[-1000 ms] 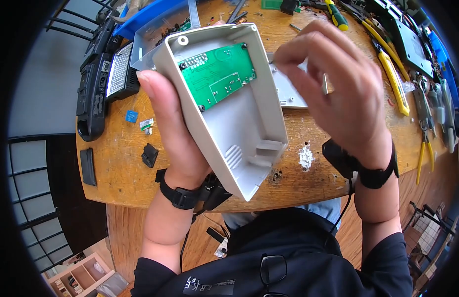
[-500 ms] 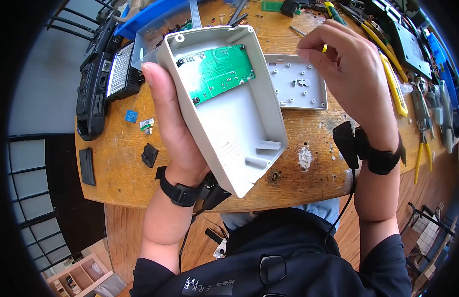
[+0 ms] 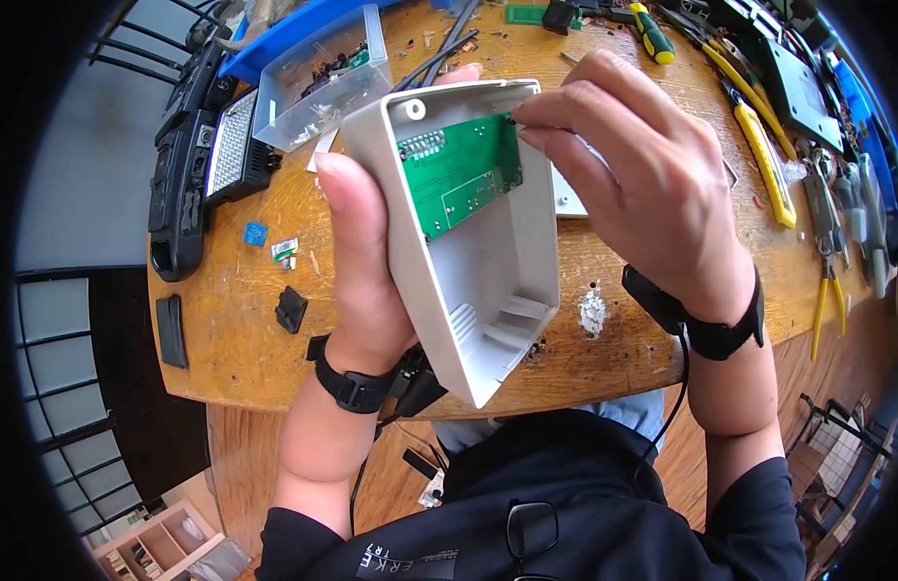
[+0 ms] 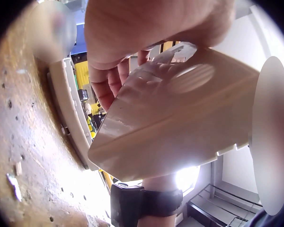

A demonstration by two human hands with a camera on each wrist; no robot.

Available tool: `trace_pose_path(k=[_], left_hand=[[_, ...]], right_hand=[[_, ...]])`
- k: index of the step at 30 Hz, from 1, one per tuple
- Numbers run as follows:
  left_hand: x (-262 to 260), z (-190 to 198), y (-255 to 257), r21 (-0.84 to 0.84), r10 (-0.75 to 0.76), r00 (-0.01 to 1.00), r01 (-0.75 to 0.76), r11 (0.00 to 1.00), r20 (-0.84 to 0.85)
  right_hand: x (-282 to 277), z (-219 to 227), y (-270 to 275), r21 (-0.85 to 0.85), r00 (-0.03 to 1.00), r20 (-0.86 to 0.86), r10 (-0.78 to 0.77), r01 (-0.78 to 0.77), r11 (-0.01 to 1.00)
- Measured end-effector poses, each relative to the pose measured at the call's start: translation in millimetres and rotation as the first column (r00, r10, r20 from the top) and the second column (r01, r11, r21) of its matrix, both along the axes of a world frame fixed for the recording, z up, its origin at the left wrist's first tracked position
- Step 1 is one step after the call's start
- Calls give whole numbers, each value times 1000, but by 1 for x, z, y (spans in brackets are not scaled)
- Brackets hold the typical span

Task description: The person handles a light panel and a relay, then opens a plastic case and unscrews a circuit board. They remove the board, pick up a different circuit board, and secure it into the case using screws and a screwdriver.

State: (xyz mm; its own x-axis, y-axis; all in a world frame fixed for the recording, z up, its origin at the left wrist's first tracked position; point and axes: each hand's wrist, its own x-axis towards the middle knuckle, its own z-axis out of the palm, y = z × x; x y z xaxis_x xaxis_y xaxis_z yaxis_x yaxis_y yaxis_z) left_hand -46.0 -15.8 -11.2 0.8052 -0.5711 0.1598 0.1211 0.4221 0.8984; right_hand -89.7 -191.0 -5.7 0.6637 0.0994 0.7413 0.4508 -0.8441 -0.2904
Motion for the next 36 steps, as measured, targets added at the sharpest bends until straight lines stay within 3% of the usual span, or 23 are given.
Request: trace_pose_path(k=[1, 8, 13, 19, 22, 23, 25, 30, 32, 36], left_hand=[[-1, 1, 0, 6, 2, 1000, -2, 1000, -8], [-1, 6, 4, 189, -88, 994, 75, 979, 61], [-2, 5, 3, 211, -105, 992, 89, 974, 69], [0, 9, 5, 184, -72, 996, 80, 980, -51], [2, 8, 9, 252, -65, 997, 75, 965, -50], [3, 3, 9, 89, -109, 982, 123, 988, -154], [4, 1, 8, -81, -168, 954, 153, 985, -248], [0, 9, 4, 174, -30, 999, 34, 984, -29], [-1, 11, 5, 204, -36, 999, 38, 978, -11], [-1, 8, 5, 235, -70, 997, 59, 970, 40]], right_hand=[[0, -2, 0, -69, 999, 24, -33, 34, 997], [-8, 3, 6, -106, 993, -77, -95, 86, 991], [-8, 2, 5, -146, 994, -63, -91, 81, 986], [-8, 1, 9, -159, 995, -59, -77, 67, 985], [-7, 1, 9, -125, 996, -68, -59, 50, 991], [-8, 1, 9, -93, 994, -91, -55, 46, 995], [-7, 2, 7, -91, 994, -84, -62, 55, 994], [-7, 0, 6, -108, 993, -83, -83, 73, 991], [-8, 0, 8, -178, 993, -6, -114, 111, 978], [-10, 1, 9, -186, 991, -29, -129, 122, 975]])
